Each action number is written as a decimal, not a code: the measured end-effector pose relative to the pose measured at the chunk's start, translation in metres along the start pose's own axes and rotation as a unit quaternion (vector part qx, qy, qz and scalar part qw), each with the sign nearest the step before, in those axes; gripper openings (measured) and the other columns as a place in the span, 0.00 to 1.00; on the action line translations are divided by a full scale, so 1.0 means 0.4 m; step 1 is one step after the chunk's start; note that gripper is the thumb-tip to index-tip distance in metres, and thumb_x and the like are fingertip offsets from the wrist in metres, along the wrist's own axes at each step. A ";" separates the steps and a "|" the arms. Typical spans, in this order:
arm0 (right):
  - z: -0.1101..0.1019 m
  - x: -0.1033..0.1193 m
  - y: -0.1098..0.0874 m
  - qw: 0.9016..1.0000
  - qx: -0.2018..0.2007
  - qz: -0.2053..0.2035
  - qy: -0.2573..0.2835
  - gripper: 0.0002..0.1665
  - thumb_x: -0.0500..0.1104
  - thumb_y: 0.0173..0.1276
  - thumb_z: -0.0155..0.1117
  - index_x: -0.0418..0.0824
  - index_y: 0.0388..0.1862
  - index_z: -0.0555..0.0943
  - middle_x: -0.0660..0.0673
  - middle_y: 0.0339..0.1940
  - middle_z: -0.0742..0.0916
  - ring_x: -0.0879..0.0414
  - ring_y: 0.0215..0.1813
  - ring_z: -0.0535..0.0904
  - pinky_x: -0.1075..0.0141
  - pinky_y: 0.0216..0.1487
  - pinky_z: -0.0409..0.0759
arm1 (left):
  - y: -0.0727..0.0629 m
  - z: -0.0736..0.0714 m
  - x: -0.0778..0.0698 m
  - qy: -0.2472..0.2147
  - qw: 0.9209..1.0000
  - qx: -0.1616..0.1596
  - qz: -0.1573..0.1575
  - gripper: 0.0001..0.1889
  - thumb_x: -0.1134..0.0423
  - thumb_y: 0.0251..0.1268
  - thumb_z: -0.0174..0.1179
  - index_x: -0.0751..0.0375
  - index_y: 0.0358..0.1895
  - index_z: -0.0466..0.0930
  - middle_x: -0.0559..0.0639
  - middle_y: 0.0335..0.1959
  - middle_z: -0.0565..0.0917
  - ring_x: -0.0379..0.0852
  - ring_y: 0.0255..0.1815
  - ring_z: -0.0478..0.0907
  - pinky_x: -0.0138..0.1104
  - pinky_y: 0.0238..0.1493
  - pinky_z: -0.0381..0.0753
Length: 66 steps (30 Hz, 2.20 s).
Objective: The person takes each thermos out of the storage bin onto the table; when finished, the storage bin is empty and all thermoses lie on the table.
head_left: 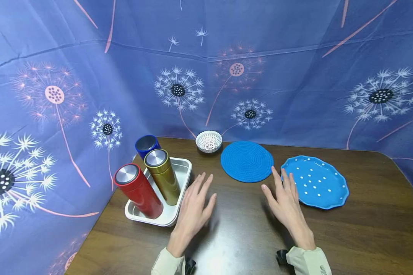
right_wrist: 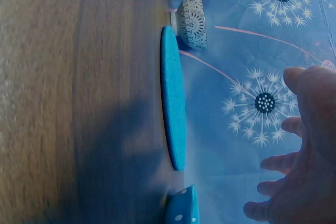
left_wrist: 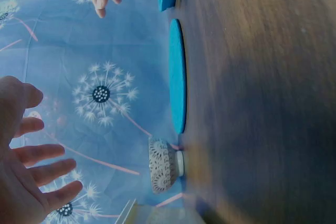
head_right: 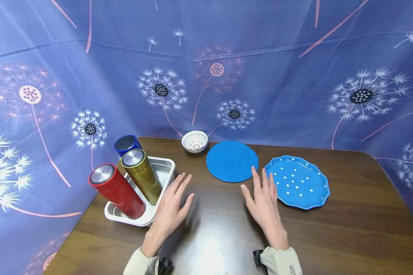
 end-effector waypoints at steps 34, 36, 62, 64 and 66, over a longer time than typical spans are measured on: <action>0.030 0.005 0.008 1.000 0.014 -0.015 0.013 0.42 0.56 0.76 0.49 0.41 0.80 0.49 0.22 0.75 0.52 0.25 0.75 0.40 0.26 0.64 0.45 | -0.230 -0.296 0.178 -0.031 0.970 -0.240 0.014 0.03 0.65 0.58 0.62 0.58 0.29 0.83 0.43 0.26 0.81 0.38 0.24 0.76 0.24 0.27 0.74; 0.031 0.003 0.009 1.000 0.017 -0.013 0.013 0.42 0.57 0.76 0.49 0.41 0.80 0.49 0.22 0.75 0.52 0.25 0.75 0.40 0.26 0.64 0.45 | -0.239 -0.307 0.203 -0.027 0.969 -0.244 0.000 0.01 0.68 0.53 0.64 0.59 0.29 0.83 0.43 0.26 0.81 0.36 0.24 0.76 0.24 0.26 0.74; 0.024 -0.014 -0.003 0.999 0.017 -0.001 0.031 0.42 0.56 0.76 0.48 0.41 0.80 0.47 0.22 0.75 0.50 0.25 0.75 0.38 0.25 0.64 0.42 | -0.261 -0.274 0.471 -0.065 0.944 -0.164 -0.279 0.25 0.74 0.61 0.56 0.73 0.63 0.69 0.70 0.54 0.77 0.65 0.56 0.75 0.51 0.54 0.73; 0.024 -0.017 -0.005 0.999 0.017 -0.001 0.032 0.42 0.56 0.76 0.48 0.41 0.80 0.47 0.22 0.75 0.50 0.25 0.75 0.38 0.25 0.64 0.42 | -0.259 -0.257 0.484 -0.074 0.941 -0.144 -0.297 0.25 0.73 0.63 0.55 0.70 0.65 0.69 0.69 0.57 0.78 0.64 0.58 0.75 0.50 0.56 0.73; 0.023 -0.019 -0.008 0.999 0.016 -0.002 0.032 0.42 0.56 0.76 0.48 0.41 0.80 0.47 0.22 0.75 0.50 0.25 0.75 0.38 0.25 0.64 0.42 | -0.258 -0.242 0.494 -0.080 0.938 -0.128 -0.313 0.24 0.73 0.64 0.54 0.68 0.65 0.70 0.67 0.56 0.79 0.63 0.57 0.76 0.49 0.55 0.72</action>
Point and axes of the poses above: each hand's wrist, its own y-axis towards the middle knuckle, its own z-axis out of the palm, x = y × z, the point moved 10 cm from there along y, towards the middle knuckle
